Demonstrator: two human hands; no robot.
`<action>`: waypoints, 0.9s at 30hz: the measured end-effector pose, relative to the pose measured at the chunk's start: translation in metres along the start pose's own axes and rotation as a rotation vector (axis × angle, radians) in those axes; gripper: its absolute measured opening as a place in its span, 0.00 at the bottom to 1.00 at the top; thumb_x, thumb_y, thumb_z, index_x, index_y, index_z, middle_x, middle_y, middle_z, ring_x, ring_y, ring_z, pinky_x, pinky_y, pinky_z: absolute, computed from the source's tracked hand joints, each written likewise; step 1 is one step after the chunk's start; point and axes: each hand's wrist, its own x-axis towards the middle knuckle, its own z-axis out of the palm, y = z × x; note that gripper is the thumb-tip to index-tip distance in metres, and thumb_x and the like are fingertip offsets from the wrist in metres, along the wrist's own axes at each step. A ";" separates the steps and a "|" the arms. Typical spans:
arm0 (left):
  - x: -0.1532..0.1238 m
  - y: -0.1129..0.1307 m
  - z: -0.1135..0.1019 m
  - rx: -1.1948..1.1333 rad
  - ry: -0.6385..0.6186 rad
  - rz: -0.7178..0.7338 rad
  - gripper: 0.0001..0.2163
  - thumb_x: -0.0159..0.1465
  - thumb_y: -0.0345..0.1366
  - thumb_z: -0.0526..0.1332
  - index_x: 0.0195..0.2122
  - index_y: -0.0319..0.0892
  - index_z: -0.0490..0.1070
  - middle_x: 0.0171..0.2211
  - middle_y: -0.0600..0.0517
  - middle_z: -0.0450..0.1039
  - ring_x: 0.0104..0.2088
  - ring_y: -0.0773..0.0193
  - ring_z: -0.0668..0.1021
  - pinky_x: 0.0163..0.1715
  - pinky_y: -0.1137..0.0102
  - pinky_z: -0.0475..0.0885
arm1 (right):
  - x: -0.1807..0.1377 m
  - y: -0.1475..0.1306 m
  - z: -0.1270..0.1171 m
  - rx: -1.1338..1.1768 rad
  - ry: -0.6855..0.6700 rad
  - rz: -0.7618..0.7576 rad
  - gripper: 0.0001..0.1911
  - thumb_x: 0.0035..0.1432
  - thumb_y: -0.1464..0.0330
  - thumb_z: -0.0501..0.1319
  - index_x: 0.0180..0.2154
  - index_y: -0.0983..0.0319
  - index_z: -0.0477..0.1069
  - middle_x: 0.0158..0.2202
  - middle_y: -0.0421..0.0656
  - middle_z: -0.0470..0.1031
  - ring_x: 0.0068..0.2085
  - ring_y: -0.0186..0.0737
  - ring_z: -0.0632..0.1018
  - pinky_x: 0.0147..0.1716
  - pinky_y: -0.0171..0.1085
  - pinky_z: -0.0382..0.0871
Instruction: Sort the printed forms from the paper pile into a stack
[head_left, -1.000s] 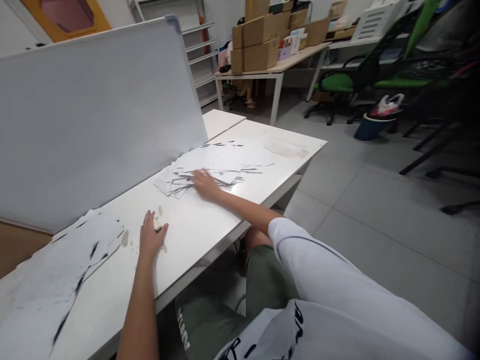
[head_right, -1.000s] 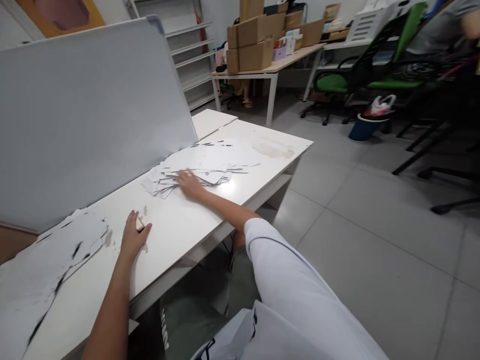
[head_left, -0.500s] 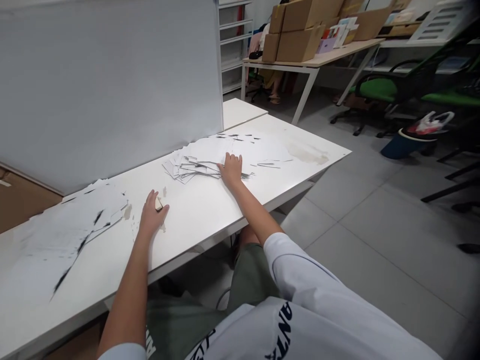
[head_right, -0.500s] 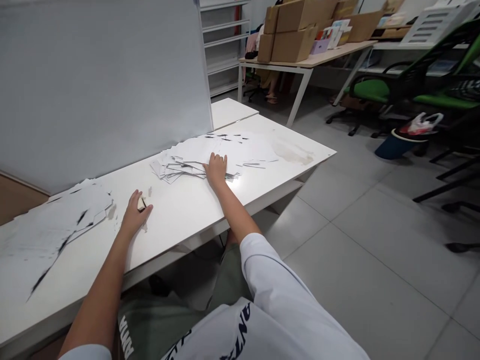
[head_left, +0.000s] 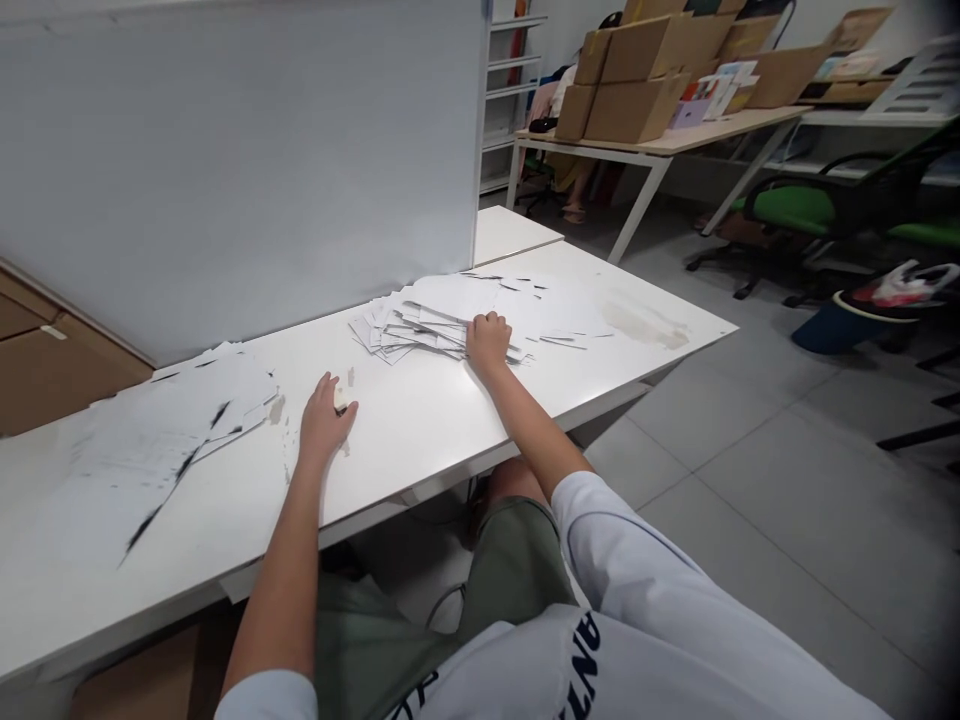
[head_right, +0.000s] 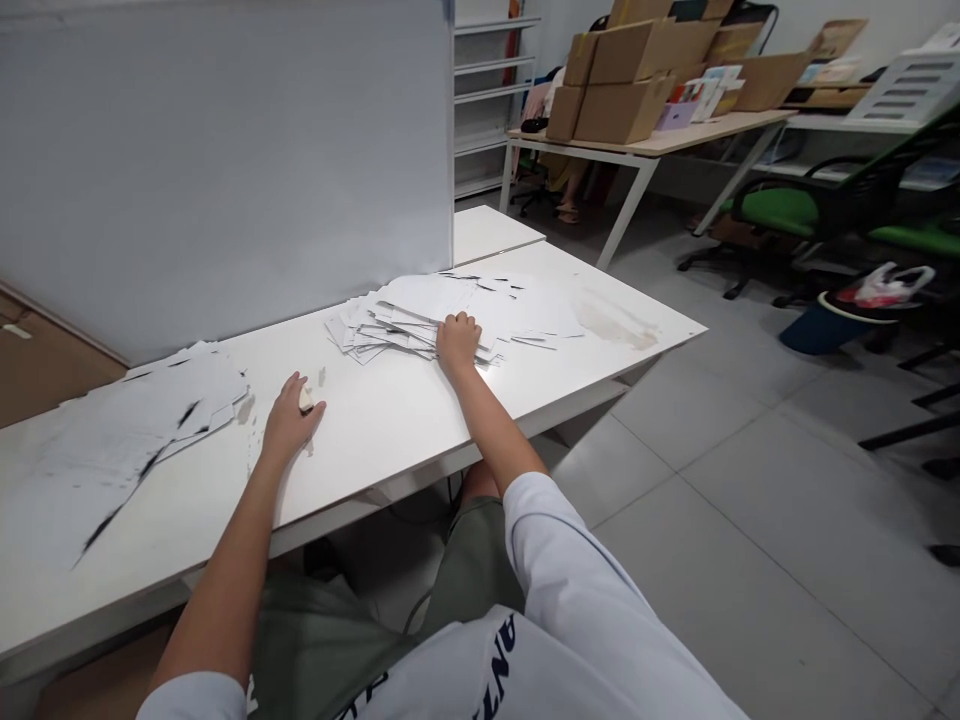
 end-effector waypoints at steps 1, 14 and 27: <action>0.000 0.000 0.000 0.003 -0.005 0.001 0.27 0.63 0.44 0.58 0.63 0.43 0.61 0.70 0.44 0.55 0.66 0.45 0.64 0.64 0.51 0.62 | 0.003 -0.004 0.002 -0.014 0.010 -0.056 0.19 0.67 0.68 0.47 0.50 0.68 0.71 0.52 0.59 0.71 0.53 0.56 0.68 0.52 0.50 0.59; -0.004 0.003 -0.001 0.019 -0.029 0.002 0.27 0.63 0.42 0.58 0.63 0.42 0.61 0.69 0.44 0.55 0.66 0.47 0.64 0.65 0.53 0.61 | 0.028 -0.032 0.039 0.078 -0.173 -0.187 0.37 0.66 0.53 0.49 0.66 0.72 0.53 0.67 0.60 0.58 0.67 0.55 0.58 0.66 0.53 0.47; -0.002 -0.002 0.002 -0.019 -0.003 0.002 0.26 0.64 0.42 0.58 0.63 0.46 0.61 0.69 0.46 0.55 0.67 0.47 0.63 0.66 0.52 0.60 | 0.032 -0.031 0.013 0.038 -0.152 -0.179 0.18 0.66 0.70 0.48 0.41 0.63 0.76 0.39 0.52 0.79 0.42 0.51 0.75 0.41 0.42 0.63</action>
